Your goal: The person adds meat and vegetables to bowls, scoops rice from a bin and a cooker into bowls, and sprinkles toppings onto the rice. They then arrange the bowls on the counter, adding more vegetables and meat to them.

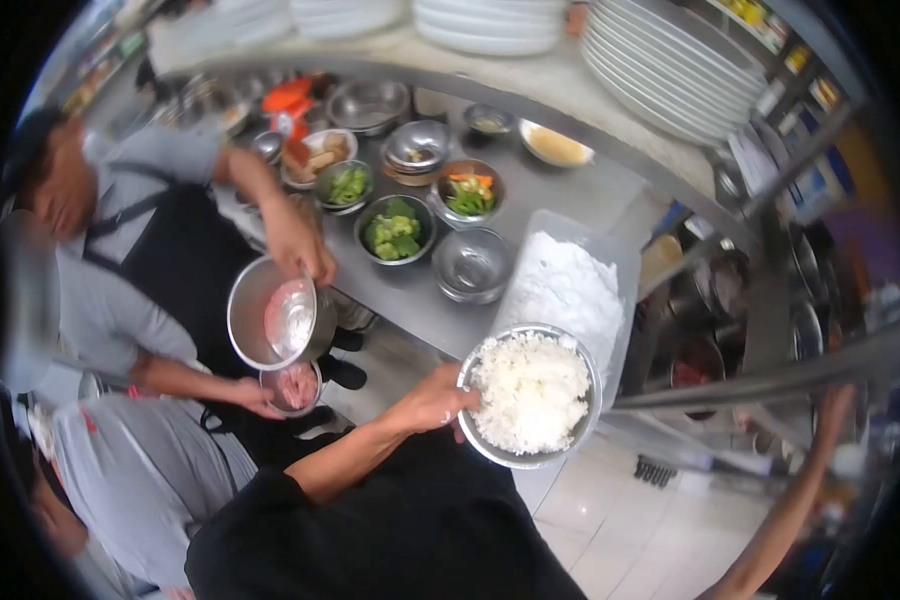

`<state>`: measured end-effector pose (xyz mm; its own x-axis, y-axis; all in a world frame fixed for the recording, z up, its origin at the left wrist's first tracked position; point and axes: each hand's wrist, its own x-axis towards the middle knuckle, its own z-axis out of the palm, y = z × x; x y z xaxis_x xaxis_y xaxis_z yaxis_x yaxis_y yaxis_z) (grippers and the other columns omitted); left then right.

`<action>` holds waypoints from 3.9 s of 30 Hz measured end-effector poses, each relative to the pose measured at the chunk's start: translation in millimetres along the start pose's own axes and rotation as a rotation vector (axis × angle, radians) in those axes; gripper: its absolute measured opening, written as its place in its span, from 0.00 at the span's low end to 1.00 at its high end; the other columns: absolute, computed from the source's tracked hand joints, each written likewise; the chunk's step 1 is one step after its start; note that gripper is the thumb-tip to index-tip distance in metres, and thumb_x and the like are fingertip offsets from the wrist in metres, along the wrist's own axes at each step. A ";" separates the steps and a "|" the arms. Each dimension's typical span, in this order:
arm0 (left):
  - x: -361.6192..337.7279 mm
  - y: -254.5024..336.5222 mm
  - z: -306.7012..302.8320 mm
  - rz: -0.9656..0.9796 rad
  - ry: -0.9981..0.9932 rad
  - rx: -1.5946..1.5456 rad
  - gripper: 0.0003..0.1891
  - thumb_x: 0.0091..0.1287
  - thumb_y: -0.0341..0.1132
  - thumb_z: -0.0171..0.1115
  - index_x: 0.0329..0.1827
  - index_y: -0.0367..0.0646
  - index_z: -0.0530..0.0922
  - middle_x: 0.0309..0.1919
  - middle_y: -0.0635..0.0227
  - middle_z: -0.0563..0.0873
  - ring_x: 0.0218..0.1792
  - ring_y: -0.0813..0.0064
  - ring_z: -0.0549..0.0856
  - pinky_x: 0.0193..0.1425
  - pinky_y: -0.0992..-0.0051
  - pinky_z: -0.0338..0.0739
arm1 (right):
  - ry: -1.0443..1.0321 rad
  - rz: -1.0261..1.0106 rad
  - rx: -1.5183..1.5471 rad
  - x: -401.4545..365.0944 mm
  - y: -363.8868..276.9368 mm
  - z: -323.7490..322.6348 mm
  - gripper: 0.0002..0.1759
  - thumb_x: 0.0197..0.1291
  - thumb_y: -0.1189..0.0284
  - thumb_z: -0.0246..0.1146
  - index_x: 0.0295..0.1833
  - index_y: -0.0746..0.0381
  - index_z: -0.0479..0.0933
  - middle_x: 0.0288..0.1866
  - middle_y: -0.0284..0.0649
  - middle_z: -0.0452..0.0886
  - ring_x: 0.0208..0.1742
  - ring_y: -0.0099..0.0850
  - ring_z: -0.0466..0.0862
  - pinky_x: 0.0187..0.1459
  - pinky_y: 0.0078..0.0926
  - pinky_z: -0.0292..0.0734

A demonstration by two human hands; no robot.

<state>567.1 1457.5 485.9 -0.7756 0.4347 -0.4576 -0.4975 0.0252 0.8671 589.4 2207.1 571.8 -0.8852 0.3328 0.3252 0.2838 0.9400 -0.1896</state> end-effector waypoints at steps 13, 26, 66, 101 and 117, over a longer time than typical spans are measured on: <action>37.2 -24.1 5.6 0.082 -0.031 0.003 0.12 0.63 0.25 0.53 0.47 0.26 0.76 0.26 0.56 0.83 0.18 0.71 0.81 0.18 0.74 0.76 | 0.003 0.061 0.000 0.0 -143.7 -7.5 0.27 0.71 0.57 0.47 0.63 0.68 0.71 0.60 0.54 0.76 0.65 0.44 0.73 0.63 0.33 0.64; 83.9 -78.4 12.2 -0.057 -0.007 -0.096 0.11 0.57 0.25 0.55 0.40 0.25 0.77 0.24 0.57 0.82 0.18 0.70 0.81 0.17 0.74 0.78 | -0.156 -0.123 0.181 41.1 -302.4 49.7 0.31 0.71 0.51 0.46 0.66 0.64 0.70 0.64 0.53 0.74 0.68 0.47 0.71 0.68 0.32 0.61; 162.1 -110.3 51.6 0.088 -0.442 0.272 0.13 0.63 0.28 0.52 0.45 0.26 0.76 0.24 0.56 0.83 0.16 0.71 0.83 0.18 0.74 0.78 | 0.118 0.021 0.728 -242.2 -367.2 154.0 0.16 0.66 0.63 0.59 0.48 0.66 0.71 0.59 0.48 0.73 0.63 0.43 0.70 0.68 0.43 0.58; 55.4 -94.7 -152.1 0.321 0.897 -0.451 0.17 0.53 0.26 0.52 0.43 0.21 0.74 0.29 0.51 0.82 0.22 0.63 0.83 0.19 0.71 0.79 | -0.740 0.490 1.117 -334.4 -181.9 453.2 0.37 0.63 0.63 0.62 0.74 0.56 0.56 0.74 0.40 0.59 0.70 0.42 0.65 0.61 0.49 0.67; 98.1 -128.1 -427.6 0.413 1.051 -0.499 0.19 0.52 0.26 0.50 0.46 0.23 0.72 0.32 0.51 0.83 0.23 0.62 0.84 0.20 0.67 0.82 | -0.886 0.300 1.189 -205.0 -571.2 380.9 0.16 0.58 0.76 0.68 0.51 0.69 0.78 0.32 0.36 0.84 0.34 0.21 0.80 0.43 0.16 0.73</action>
<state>388.7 1112.0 245.9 -0.7304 -0.6123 -0.3027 -0.0558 -0.3882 0.9199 468.3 1573.3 260.6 -0.9031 -0.0635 -0.4246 0.4178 0.0973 -0.9033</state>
